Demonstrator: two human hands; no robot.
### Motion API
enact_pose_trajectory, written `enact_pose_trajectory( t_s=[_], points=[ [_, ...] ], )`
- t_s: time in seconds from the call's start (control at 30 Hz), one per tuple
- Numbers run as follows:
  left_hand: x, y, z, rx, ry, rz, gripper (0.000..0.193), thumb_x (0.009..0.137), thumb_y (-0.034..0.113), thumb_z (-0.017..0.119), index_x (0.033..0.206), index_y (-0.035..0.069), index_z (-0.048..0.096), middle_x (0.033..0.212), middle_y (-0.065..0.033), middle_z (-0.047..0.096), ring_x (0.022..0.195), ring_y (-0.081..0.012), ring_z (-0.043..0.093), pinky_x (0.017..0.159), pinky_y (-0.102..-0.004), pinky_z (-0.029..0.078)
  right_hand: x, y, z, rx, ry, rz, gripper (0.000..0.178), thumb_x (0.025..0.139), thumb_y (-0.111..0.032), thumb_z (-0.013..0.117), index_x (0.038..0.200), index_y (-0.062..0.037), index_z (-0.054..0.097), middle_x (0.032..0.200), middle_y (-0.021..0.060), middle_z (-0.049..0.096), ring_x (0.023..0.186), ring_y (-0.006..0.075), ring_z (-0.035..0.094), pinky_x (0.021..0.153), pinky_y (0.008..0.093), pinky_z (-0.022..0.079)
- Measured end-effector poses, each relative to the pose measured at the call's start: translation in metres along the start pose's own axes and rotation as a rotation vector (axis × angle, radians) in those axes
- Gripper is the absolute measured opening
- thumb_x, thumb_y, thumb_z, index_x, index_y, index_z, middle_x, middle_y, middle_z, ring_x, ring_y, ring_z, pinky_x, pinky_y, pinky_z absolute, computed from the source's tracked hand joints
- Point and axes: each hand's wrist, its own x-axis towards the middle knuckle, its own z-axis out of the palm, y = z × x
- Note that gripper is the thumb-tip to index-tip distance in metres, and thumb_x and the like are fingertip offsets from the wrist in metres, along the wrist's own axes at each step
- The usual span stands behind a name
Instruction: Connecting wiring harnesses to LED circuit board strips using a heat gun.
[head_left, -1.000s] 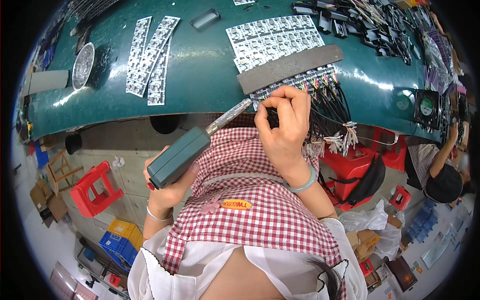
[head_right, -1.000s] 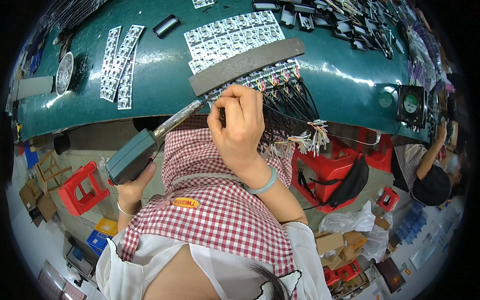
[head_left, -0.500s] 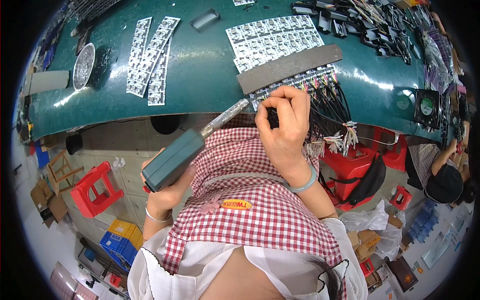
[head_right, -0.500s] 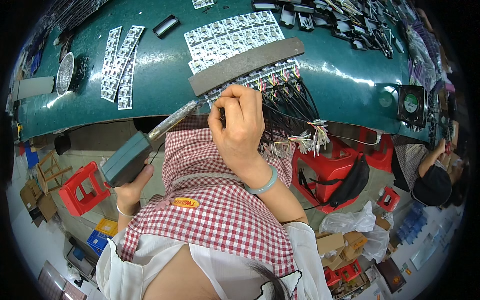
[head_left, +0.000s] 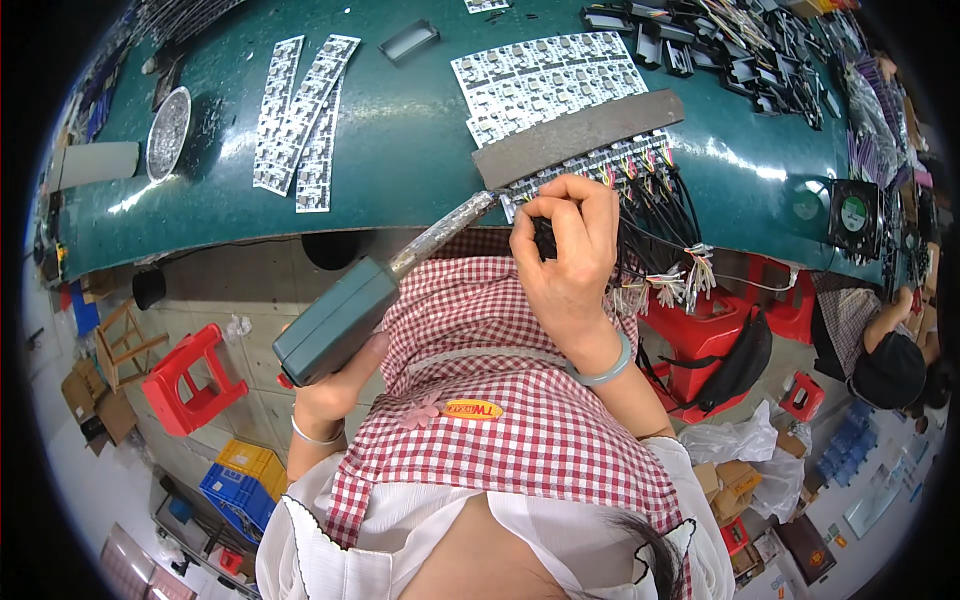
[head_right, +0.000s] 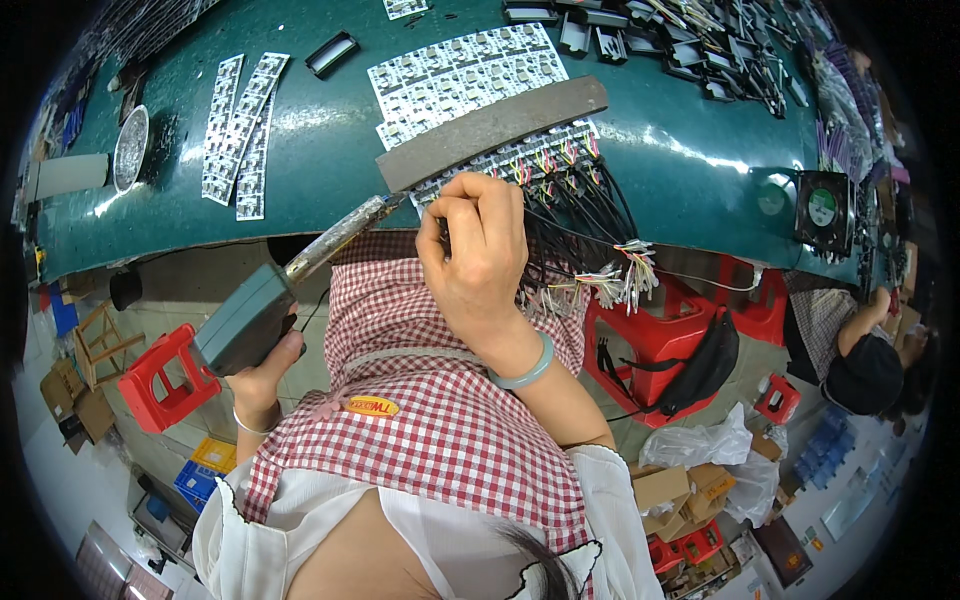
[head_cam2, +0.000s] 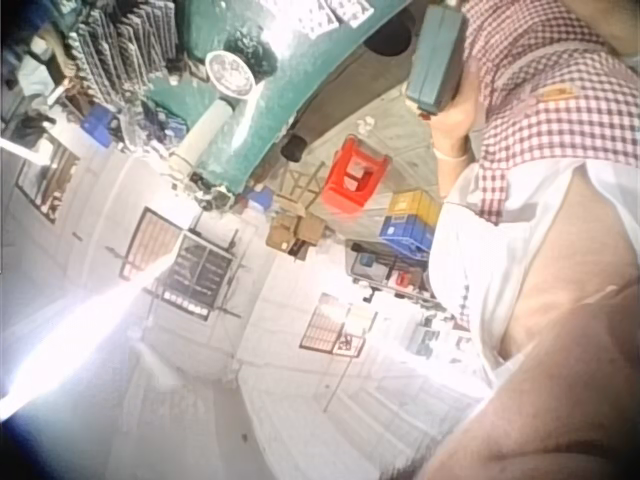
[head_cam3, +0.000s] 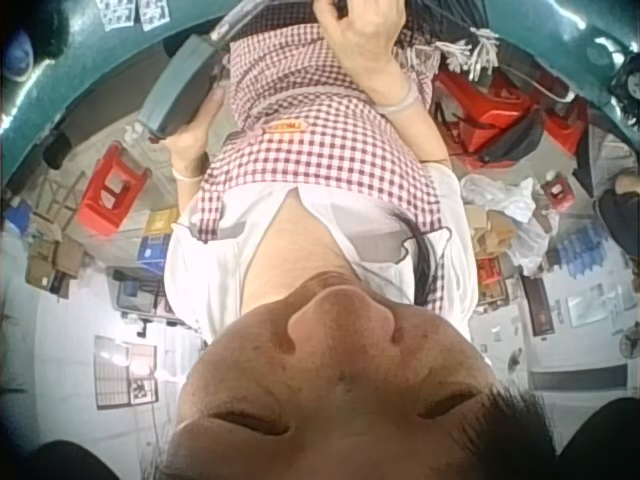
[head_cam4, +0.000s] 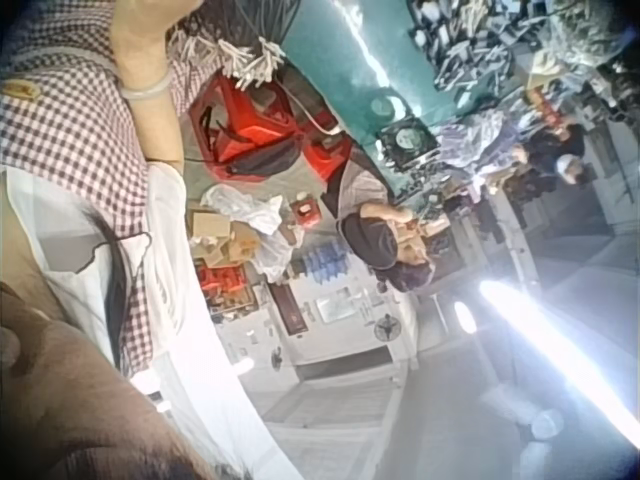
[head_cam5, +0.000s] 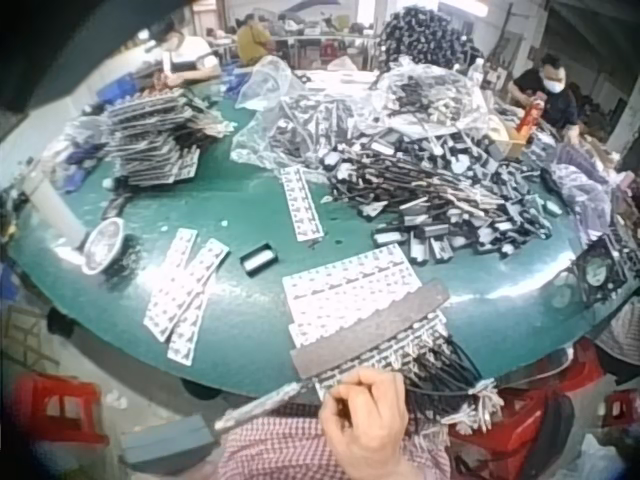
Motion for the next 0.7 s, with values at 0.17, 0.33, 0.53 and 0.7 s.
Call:
enact_pose_trajectory(
  t_s=[0.17, 0.33, 0.53, 0.7],
  points=[
    [0.002, 0.003, 0.0, 0.005, 0.006, 0.018, 0.031, 0.072, -0.004, 0.076, 0.102, -0.006, 0.069, 0.093, -0.0138, 0.072, 0.081, -0.0186, 0.069, 0.071, -0.0284, 0.053, -0.006, -0.001, -0.005, 0.035, 0.008, 0.013, 0.027, 0.067, 0.011, 0.073, 0.089, 0.0003, 0.061, 0.099, 0.0113, 0.055, 0.084, 0.0264, 0.053, 0.065, 0.0337, 0.045],
    [0.006, 0.0, 0.001, 0.024, 0.023, 0.059, 0.03, 0.07, -0.005, 0.075, 0.1, -0.006, 0.069, 0.089, -0.0133, 0.072, 0.075, -0.0186, 0.068, 0.067, -0.0281, 0.052, -0.008, -0.004, -0.011, 0.032, -0.019, 0.076, 0.031, 0.068, 0.01, 0.075, 0.096, 0.0011, 0.066, 0.103, 0.012, 0.056, 0.084, 0.0251, 0.052, 0.063, 0.0326, 0.043],
    [0.015, -0.003, 0.008, 0.169, -0.071, 0.15, 0.026, 0.066, -0.003, 0.074, 0.093, -0.005, 0.07, 0.08, -0.0123, 0.067, 0.062, -0.0194, 0.063, 0.058, -0.0282, 0.048, -0.006, -0.004, -0.01, -0.006, -0.035, 0.04, 0.031, 0.067, 0.01, 0.075, 0.095, 0.0008, 0.066, 0.099, 0.0104, 0.056, 0.08, 0.0233, 0.051, 0.061, 0.0329, 0.042],
    [0.02, -0.003, 0.01, 0.209, -0.097, 0.178, 0.026, 0.065, -0.002, 0.074, 0.091, -0.005, 0.07, 0.08, -0.0126, 0.066, 0.062, -0.0211, 0.063, 0.055, -0.0282, 0.048, -0.007, -0.005, -0.007, -0.008, -0.011, 0.048, 0.033, 0.065, 0.011, 0.073, 0.095, 0.0015, 0.066, 0.095, 0.0094, 0.056, 0.076, 0.0222, 0.05, 0.062, 0.0329, 0.042]
  ],
)
